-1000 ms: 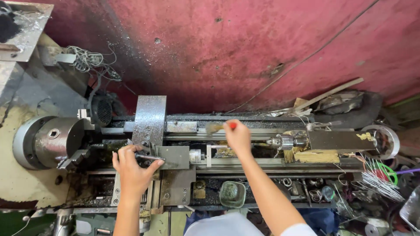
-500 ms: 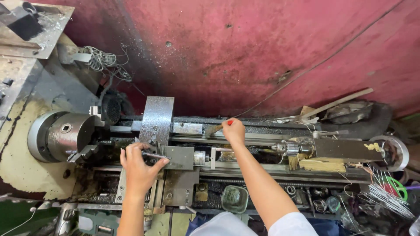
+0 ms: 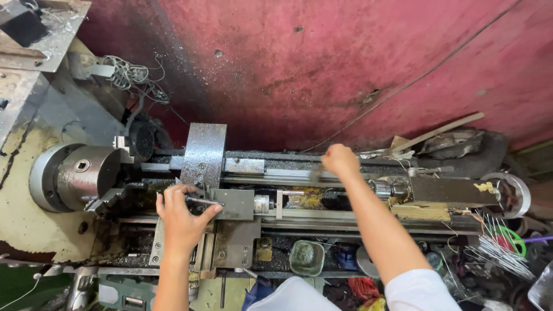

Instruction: Operating a metal lathe by clearing shavings with a brush and adjusting the carriage

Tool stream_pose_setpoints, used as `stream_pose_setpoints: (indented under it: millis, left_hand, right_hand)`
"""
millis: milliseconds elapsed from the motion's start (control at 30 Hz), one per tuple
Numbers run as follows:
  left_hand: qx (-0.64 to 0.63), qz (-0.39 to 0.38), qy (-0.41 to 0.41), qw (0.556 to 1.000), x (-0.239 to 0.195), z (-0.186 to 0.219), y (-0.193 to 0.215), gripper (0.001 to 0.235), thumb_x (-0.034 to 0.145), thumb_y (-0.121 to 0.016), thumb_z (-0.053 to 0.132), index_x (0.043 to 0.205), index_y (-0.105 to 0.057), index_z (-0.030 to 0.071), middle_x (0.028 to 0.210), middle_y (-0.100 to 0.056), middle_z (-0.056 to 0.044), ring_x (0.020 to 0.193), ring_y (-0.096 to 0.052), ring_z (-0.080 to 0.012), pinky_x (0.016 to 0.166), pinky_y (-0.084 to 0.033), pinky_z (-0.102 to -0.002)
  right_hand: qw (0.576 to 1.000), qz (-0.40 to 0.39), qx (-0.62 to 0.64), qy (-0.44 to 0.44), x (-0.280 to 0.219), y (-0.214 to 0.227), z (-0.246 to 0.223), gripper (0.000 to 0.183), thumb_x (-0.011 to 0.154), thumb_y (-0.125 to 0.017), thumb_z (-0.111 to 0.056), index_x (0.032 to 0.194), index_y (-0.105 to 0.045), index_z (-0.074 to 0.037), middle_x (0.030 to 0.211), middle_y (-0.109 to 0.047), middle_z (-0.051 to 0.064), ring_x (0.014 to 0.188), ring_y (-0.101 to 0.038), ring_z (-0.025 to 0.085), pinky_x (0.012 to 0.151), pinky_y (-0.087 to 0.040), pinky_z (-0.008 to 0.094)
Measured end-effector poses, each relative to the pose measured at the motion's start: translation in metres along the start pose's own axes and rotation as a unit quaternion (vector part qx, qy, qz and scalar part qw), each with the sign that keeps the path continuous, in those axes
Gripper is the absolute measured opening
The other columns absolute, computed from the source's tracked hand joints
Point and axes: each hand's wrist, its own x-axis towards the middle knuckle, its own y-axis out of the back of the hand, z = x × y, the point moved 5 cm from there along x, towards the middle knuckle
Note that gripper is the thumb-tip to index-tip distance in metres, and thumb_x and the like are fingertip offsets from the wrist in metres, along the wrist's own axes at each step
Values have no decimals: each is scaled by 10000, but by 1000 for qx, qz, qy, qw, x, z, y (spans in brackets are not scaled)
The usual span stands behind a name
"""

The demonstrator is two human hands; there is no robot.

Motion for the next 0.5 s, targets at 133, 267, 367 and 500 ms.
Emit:
stream_pose_setpoints:
  millis: [133,267,367,500]
  left_hand:
    - [0,5,-5,1000,1,-2,-2,795,650,-872,623,1156,-529,114,1243,-527,-81,1258,-567,-311,1201,-197,-651]
    - [-3,0,-1,1000,0,-2,-1,793,660,-863,646,1154,-531,121,1239,-530,-74,1252,-570,-296,1212,-186,-626]
    - [-5,-2,3,1000,0,-1,0,787,672,-858,650,1156,-532,122,1237,-529,-73,1255,-568,-295,1214,-180,-632]
    - [-9,2,2,1000,3,2,-1,791,674,-852,667,1146,-534,116,1230,-533,-77,1248,-576,-297,1210,-190,-639]
  right_hand:
    - [998,-6,-60,-30,17,22,43,433,911,-592,-287,1215,-755,-26,1239,-717,278,1210,-660,443,1014,-515,571]
    - [992,10,-113,-58,26,29,69,359,928,-626,-191,1159,-775,40,1116,-750,292,1093,-705,464,946,-534,616]
    - [986,22,-150,-66,25,34,78,262,954,-630,-139,1063,-804,23,994,-778,244,947,-745,410,875,-566,566]
    - [983,41,-172,-44,22,34,76,290,922,-647,-153,1115,-791,9,1125,-767,239,1062,-723,428,900,-548,585]
